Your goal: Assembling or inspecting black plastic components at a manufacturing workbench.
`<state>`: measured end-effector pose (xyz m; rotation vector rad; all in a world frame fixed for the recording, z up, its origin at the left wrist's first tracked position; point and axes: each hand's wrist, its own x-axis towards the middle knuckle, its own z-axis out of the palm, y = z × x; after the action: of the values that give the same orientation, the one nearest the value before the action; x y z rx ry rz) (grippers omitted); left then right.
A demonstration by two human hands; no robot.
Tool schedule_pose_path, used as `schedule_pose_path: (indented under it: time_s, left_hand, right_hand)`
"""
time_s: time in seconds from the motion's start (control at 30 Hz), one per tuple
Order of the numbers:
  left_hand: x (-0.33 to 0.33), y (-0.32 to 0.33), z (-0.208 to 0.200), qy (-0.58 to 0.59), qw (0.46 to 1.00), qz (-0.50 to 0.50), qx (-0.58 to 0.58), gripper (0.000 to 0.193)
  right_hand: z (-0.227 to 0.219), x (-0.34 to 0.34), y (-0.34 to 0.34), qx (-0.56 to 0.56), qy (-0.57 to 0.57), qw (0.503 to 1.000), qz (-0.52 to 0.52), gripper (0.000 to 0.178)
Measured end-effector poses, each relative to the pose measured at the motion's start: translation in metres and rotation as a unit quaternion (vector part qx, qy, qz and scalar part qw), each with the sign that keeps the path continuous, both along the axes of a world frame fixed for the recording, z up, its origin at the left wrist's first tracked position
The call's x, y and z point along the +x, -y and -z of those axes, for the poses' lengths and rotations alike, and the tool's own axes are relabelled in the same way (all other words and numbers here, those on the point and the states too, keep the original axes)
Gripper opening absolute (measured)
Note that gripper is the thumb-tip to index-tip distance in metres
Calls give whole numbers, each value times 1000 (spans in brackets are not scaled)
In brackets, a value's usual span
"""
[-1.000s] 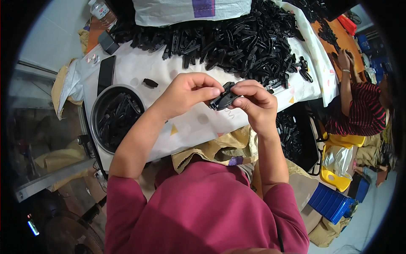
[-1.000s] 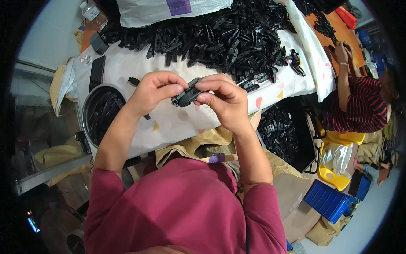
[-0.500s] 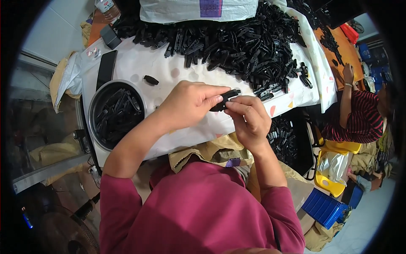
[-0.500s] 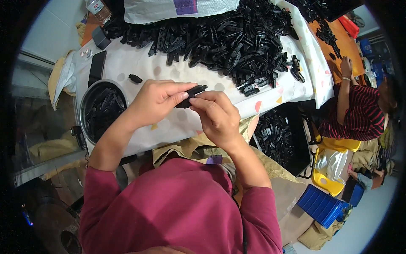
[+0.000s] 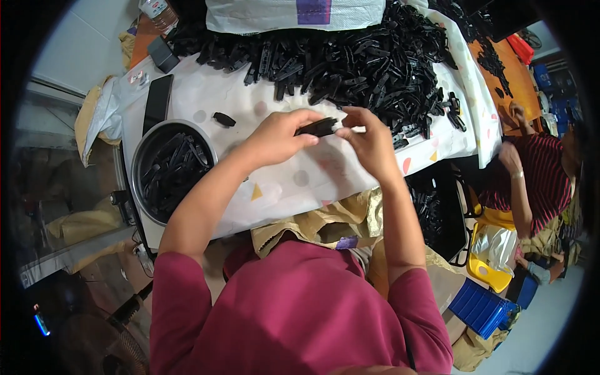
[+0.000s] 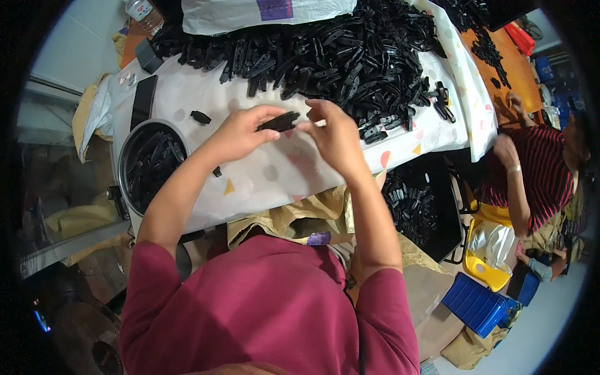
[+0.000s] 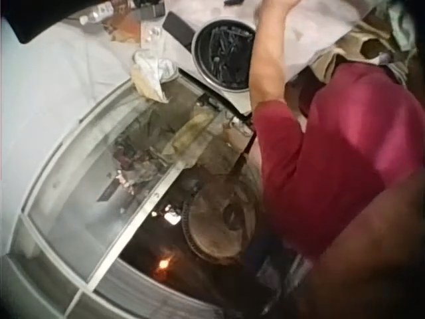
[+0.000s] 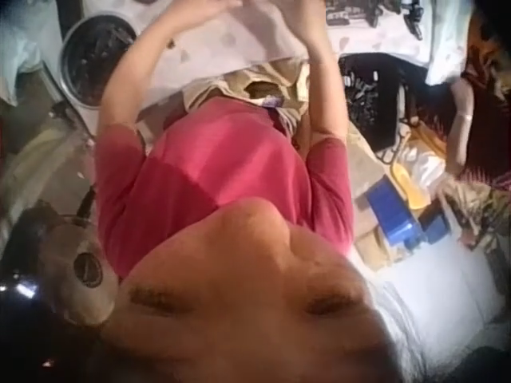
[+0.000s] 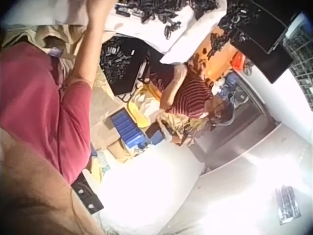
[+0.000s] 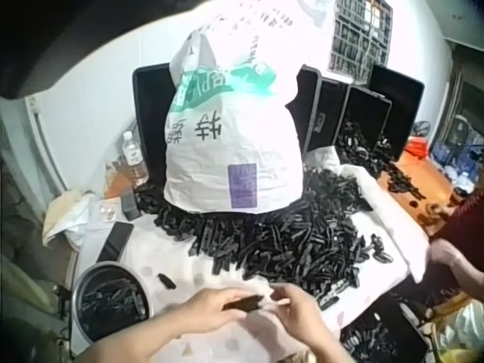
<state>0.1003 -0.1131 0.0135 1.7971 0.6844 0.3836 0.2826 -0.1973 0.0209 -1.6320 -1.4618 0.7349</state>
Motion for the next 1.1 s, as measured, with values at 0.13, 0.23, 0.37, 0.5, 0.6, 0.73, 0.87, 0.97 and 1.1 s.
schedule_pose_path:
  time_s: [0.13,0.23,0.37,0.5,0.6,0.73,0.87,0.97,1.1]
  left_hand:
    - [15,-2,-29,38,998,-19,-38,41]
    - [16,0,-36,-2,994,-12,108,43]
    - [15,13,-46,6,985,-14,171,46]
    - [11,13,-42,18,959,-17,284,55]
    - [8,14,-43,9,957,-5,290,58]
    - [6,18,-43,42,949,-19,312,58]
    - [1,18,-51,32,941,-19,336,60]
    - [-2,14,-44,11,962,-15,274,58]
    - [-4,-20,-3,37,989,-132,50,47]
  right_hand:
    - [-5,-2,-2,-34,-265,963,-30,32]
    - [-3,0,-3,4,-360,933,2,30]
    - [2,6,0,56,-357,932,-26,26]
    - [10,1,6,96,-346,933,-32,32]
    - [12,-2,8,87,-336,937,-35,34]
    - [12,-7,6,166,-279,945,-42,32]
    - [6,-14,9,164,-306,937,-40,33]
    - [6,-8,5,136,-349,926,-53,34]
    - [0,37,-34,21,-42,984,172,23]
